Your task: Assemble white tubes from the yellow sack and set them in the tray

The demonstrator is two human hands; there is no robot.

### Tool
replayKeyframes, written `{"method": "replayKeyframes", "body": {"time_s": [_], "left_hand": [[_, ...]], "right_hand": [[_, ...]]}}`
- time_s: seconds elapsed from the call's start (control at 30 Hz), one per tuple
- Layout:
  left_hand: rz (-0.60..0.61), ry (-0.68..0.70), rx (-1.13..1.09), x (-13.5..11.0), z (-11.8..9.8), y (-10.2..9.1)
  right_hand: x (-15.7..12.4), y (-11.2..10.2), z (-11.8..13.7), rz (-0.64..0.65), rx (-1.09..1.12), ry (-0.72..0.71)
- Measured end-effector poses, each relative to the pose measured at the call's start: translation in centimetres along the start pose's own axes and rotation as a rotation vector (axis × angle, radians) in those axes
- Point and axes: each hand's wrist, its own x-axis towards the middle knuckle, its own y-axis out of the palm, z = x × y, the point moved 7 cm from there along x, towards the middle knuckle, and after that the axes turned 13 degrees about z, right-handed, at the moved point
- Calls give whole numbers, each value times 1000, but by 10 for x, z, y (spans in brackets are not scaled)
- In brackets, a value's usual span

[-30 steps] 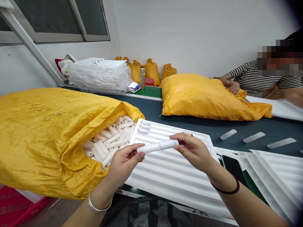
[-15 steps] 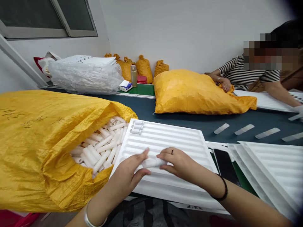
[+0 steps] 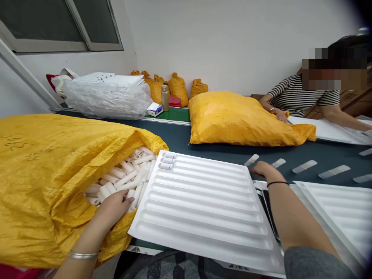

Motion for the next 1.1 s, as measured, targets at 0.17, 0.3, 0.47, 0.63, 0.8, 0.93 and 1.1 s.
{"method": "replayKeyframes", "body": {"time_s": [0.17, 0.3, 0.47, 0.63, 0.8, 0.93, 1.1], "left_hand": [[-255, 146, -213, -16, -17, -23], [-483, 401, -373, -39, -46, -41], [-556, 610, -540, -60, -78, -50], [-548, 664, -1286, -58, -62, -47], [-427, 589, -1668, -47, -61, -34], [-242, 528, -1532, -46, -79, -25], [-70, 508, -1082, -57, -103, -20]], "right_hand": [[-8, 33, 77, 289, -141, -172], [-44, 128, 191, 426, -118, -547], [-60, 217, 263, 479, -159, -681], [-67, 196, 265, 409, -80, -685], [-115, 154, 253, 613, 323, -786], [-138, 111, 237, 538, 660, -874], [-158, 71, 224, 289, 289, -1111]]}}
